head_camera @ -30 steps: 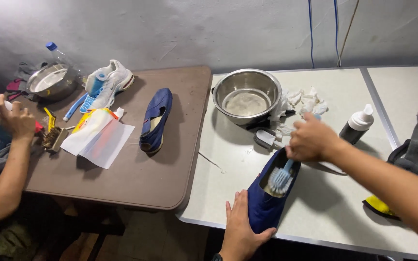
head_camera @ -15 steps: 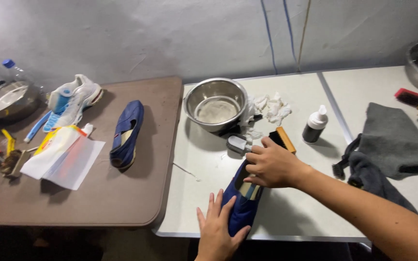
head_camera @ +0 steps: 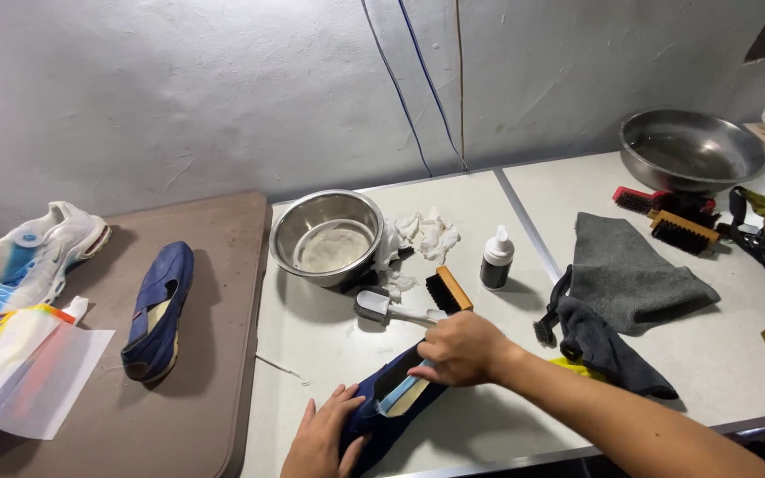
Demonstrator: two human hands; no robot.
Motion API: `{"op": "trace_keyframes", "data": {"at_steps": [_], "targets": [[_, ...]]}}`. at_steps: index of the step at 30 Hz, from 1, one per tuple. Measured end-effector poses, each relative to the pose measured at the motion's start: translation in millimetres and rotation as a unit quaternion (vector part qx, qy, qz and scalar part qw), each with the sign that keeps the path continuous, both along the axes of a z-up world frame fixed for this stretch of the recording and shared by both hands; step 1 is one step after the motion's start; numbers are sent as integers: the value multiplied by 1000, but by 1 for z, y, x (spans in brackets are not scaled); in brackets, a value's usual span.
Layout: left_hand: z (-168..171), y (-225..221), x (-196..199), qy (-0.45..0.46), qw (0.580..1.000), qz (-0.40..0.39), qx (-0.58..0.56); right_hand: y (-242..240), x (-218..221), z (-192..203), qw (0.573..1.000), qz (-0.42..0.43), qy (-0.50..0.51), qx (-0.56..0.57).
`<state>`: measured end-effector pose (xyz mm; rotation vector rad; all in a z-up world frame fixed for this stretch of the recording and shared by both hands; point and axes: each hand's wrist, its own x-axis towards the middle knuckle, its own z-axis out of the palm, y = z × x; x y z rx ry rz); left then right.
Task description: Brushing and cleaning the interior lining of a blue shoe using a brush and cleaning foam.
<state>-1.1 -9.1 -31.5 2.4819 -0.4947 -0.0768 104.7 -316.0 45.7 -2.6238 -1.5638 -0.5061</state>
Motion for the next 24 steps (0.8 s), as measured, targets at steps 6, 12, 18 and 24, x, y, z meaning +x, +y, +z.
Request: {"op": "trace_keyframes", "data": {"at_steps": [6, 12, 18, 24], "targets": [[3, 0, 16, -33, 994, -69, 82, -29, 29, 47, 974, -149, 13, -173], [-15, 1, 14, -68, 995, -60, 53, 56, -16, -12, 990, -121, 29, -66], [26, -6, 8, -22, 997, -78, 5, -6, -6, 24, 950, -199, 102, -218], [38, -11, 9, -22, 997, -71, -27, -25, -8, 54, 906, -284, 144, -277]]}}
